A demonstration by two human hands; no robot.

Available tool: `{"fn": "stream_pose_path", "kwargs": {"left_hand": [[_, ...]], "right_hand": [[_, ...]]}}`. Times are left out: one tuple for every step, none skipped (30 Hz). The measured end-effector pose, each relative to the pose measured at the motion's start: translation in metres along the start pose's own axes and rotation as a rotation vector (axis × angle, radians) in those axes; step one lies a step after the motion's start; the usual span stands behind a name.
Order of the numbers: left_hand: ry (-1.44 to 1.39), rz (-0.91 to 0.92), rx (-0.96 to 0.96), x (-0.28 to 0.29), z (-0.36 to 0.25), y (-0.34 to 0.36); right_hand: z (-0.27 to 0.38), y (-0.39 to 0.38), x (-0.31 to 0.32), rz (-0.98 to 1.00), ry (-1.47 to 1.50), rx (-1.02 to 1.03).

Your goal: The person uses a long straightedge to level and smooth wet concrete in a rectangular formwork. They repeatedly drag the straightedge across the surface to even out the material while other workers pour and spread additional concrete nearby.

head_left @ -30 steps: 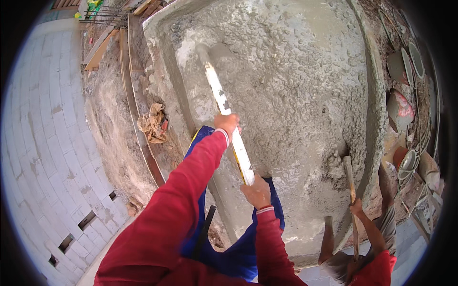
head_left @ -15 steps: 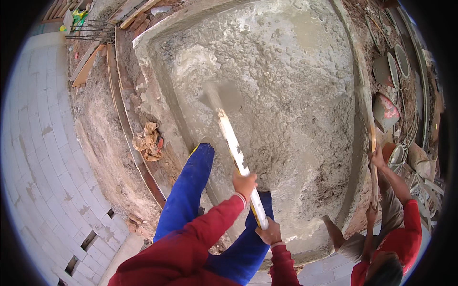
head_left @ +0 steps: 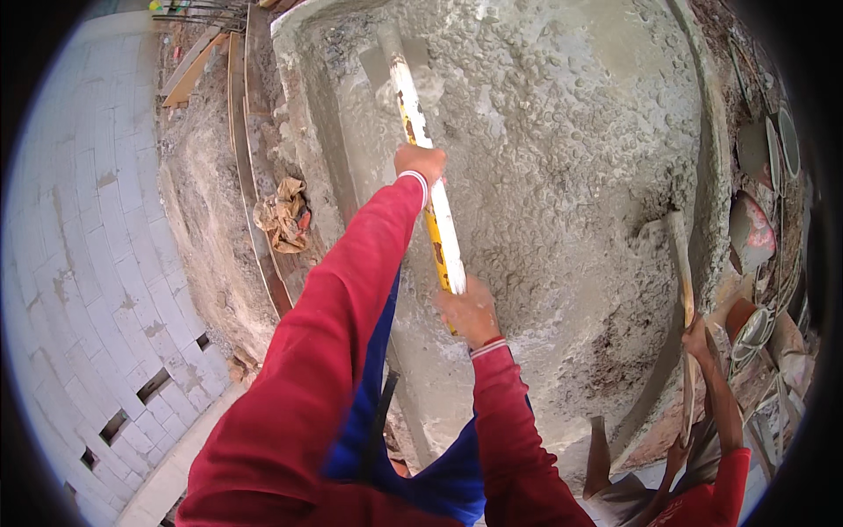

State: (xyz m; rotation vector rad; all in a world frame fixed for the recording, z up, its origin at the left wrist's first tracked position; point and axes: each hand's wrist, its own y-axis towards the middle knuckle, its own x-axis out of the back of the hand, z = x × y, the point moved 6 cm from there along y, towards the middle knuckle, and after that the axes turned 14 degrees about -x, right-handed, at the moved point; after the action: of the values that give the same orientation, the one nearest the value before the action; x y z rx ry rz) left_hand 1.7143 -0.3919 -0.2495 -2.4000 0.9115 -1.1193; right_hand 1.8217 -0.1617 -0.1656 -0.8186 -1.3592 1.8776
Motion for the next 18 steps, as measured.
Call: {"fn": "stream_pose_path", "kwargs": {"left_hand": [[-0.027, 0.021, 0.030, -0.010, 0.008, -0.025], [-0.054, 0.042, 0.059, -0.020, 0.016, -0.052], [-0.088, 0.066, 0.072, -0.030, 0.012, -0.075], [-0.030, 0.065, 0.073, -0.041, 0.023, -0.100], [-0.048, 0.033, 0.061, -0.044, 0.030, -0.114], [-0.123, 0.102, 0.076, -0.054, 0.033, -0.135], [-0.197, 0.165, 0.103, -0.063, 0.041, -0.164], [-0.172, 0.174, 0.127, -0.066, 0.047, -0.198], [-0.137, 0.186, 0.154, -0.062, 0.057, -0.234], [-0.069, 0.193, 0.173, -0.072, 0.071, -0.269], [-0.161, 0.196, 0.256, -0.078, 0.082, -0.310], [-0.208, 0.263, 0.326, -0.080, 0.090, -0.350], [-0.273, 0.347, 0.444, -0.081, 0.115, -0.386], [-0.287, 0.303, 0.444, -0.064, 0.097, -0.415], [-0.353, 0.294, 0.545, -0.065, 0.118, -0.436], [-0.381, 0.282, 0.571, -0.055, 0.114, -0.442], [-0.423, 0.256, 0.525, -0.048, 0.110, -0.428], [-0.460, 0.219, 0.486, -0.033, 0.101, -0.403]], "right_hand": [[-0.021, -0.016, 0.013, -0.012, -0.017, -0.031], [-0.042, -0.029, 0.026, -0.035, -0.032, -0.051], [-0.058, -0.040, 0.039, -0.067, -0.043, -0.054], [-0.077, -0.052, 0.052, -0.095, -0.059, -0.065], [-0.095, -0.066, 0.061, -0.138, -0.084, -0.054], [-0.111, -0.079, 0.067, -0.185, -0.098, -0.033], [-0.130, -0.095, 0.070, -0.225, -0.119, -0.021], [-0.161, -0.117, 0.073, -0.185, -0.076, -0.133], [-0.146, -0.161, 0.083, -0.137, -0.032, -0.288], [-0.153, -0.190, 0.094, -0.169, -0.062, -0.285], [-0.178, -0.221, 0.113, -0.216, -0.088, -0.284], [-0.206, -0.245, 0.122, -0.295, -0.233, -0.282], [-0.243, -0.262, 0.128, -0.348, -0.315, -0.247], [-0.264, -0.287, 0.130, -0.387, -0.405, -0.300], [-0.266, -0.294, 0.133, -0.431, -0.497, -0.335], [-0.265, -0.284, 0.131, -0.423, -0.518, -0.309], [-0.267, -0.268, 0.128, -0.412, -0.541, -0.284], [-0.269, -0.253, 0.120, -0.388, -0.568, -0.263]]}}
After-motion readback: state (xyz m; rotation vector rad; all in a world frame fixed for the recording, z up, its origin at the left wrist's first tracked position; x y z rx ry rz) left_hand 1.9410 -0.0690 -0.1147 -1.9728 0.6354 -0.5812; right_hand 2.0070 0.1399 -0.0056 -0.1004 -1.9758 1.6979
